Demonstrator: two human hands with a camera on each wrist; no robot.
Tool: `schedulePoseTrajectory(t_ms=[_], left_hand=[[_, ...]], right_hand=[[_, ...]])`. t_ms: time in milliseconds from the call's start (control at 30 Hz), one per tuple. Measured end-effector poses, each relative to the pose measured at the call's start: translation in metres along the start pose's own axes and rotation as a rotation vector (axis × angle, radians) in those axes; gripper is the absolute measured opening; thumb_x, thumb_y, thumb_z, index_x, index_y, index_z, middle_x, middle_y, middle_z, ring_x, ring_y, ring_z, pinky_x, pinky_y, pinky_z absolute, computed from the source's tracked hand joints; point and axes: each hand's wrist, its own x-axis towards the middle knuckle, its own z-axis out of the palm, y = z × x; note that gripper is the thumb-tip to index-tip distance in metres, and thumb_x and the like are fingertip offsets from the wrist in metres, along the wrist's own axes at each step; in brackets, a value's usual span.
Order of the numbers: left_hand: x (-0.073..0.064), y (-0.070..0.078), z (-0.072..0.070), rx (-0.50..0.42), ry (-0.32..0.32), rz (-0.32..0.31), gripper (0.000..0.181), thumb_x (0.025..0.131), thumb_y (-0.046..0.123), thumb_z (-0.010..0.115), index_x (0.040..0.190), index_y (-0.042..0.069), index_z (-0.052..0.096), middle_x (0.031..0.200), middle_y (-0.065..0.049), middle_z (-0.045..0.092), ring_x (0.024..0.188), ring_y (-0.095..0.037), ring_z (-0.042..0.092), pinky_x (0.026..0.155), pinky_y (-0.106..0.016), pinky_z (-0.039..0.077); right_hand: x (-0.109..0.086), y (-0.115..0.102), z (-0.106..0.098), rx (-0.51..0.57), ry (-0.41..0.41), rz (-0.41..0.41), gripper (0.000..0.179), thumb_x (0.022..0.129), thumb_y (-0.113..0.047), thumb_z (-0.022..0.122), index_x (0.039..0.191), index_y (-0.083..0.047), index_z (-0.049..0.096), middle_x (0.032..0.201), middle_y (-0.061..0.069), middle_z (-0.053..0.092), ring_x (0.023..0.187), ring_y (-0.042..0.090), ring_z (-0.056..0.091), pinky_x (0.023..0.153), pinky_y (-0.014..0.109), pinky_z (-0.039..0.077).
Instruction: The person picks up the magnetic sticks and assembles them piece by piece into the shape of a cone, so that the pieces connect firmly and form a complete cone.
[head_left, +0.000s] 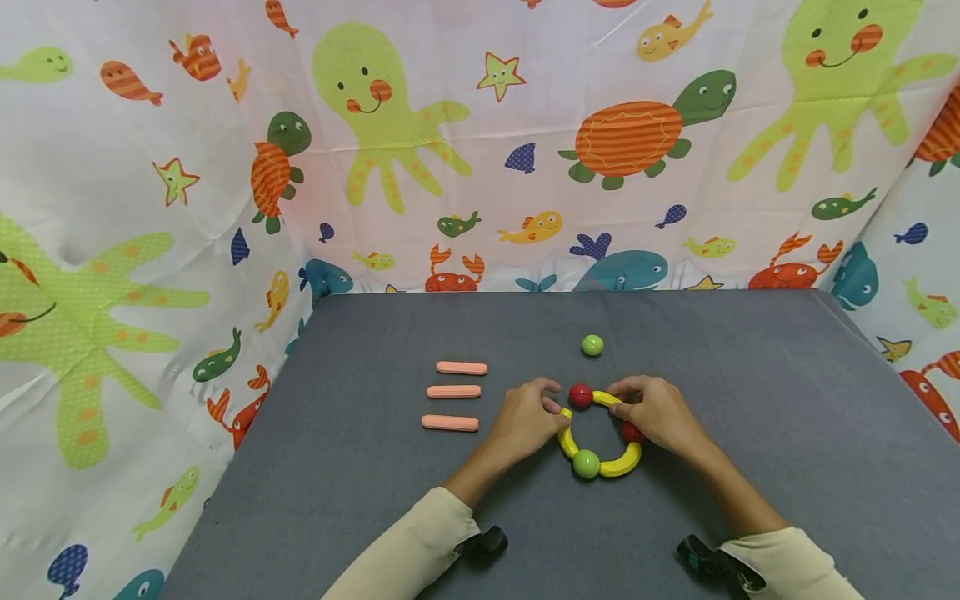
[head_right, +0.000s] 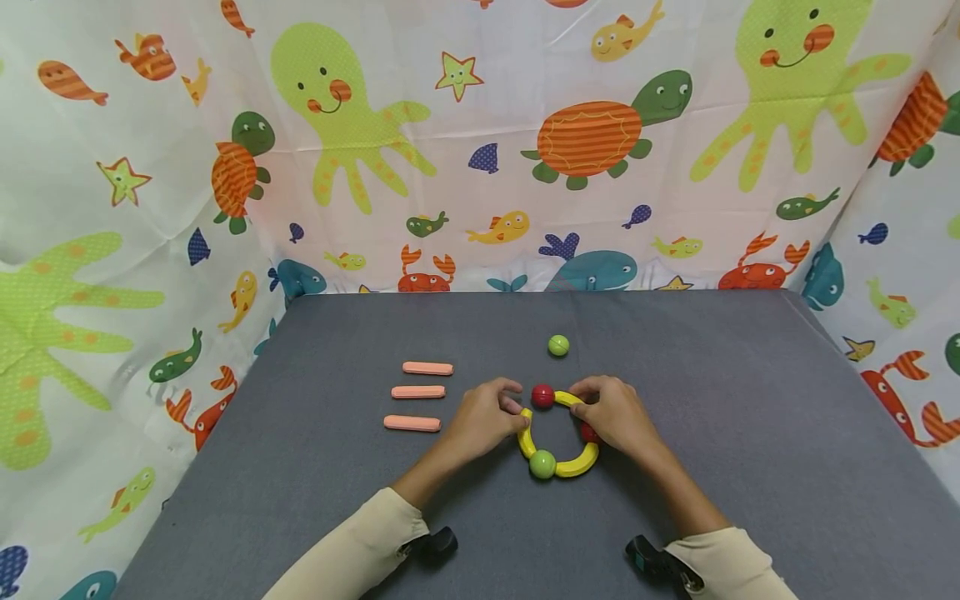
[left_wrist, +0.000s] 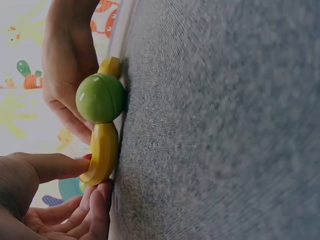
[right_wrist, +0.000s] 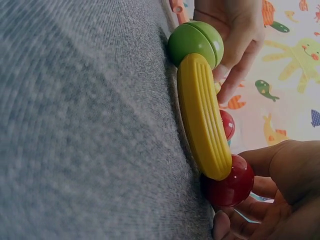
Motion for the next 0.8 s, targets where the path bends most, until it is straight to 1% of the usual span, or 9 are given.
schedulePoseTrajectory(t_ms=[167, 267, 467, 800], left_hand=[[0.005, 0.000, 0.003, -0.007, 0.016, -0.016, 0.044, 0.086, 0.012, 0.083, 0.127, 0.003, 0.071, 0.092, 0.000, 0.077, 0.078, -0.006, 0.067, 0.067, -0.022, 0.054], [0.009, 0.000, 0.004, -0.015, 0.024, -0.024, 0.044, 0.087, 0.012, 0.083, 0.128, 0.002, 0.070, 0.093, -0.002, 0.077, 0.077, -0.006, 0.068, 0.065, -0.022, 0.054], [0.014, 0.001, 0.006, -0.022, 0.022, -0.027, 0.045, 0.089, 0.012, 0.084, 0.130, 0.001, 0.069, 0.094, -0.003, 0.079, 0.076, -0.006, 0.069, 0.064, -0.022, 0.055], [0.016, 0.002, 0.008, -0.025, 0.029, -0.015, 0.042, 0.089, 0.012, 0.084, 0.128, 0.004, 0.071, 0.091, 0.000, 0.078, 0.077, -0.006, 0.069, 0.067, -0.023, 0.056]], right_hand=[[-0.001, 0.000, 0.000, 0.001, -0.006, 0.005, 0.023, 0.096, -0.012, 0.077, 0.116, -0.001, 0.078, 0.107, 0.013, 0.077, 0.089, 0.021, 0.067, 0.074, 0.033, 0.052], [-0.002, 0.000, -0.001, -0.001, 0.000, 0.013, 0.022, 0.096, -0.012, 0.077, 0.115, -0.002, 0.078, 0.106, 0.012, 0.078, 0.089, 0.021, 0.067, 0.074, 0.032, 0.051], [-0.005, 0.000, -0.002, 0.008, 0.003, 0.012, 0.023, 0.095, -0.011, 0.078, 0.115, -0.001, 0.078, 0.105, 0.013, 0.078, 0.087, 0.021, 0.068, 0.073, 0.033, 0.052], [-0.004, 0.003, -0.002, 0.009, 0.004, 0.005, 0.023, 0.094, -0.012, 0.077, 0.115, -0.001, 0.078, 0.105, 0.012, 0.077, 0.087, 0.022, 0.067, 0.075, 0.033, 0.052]])
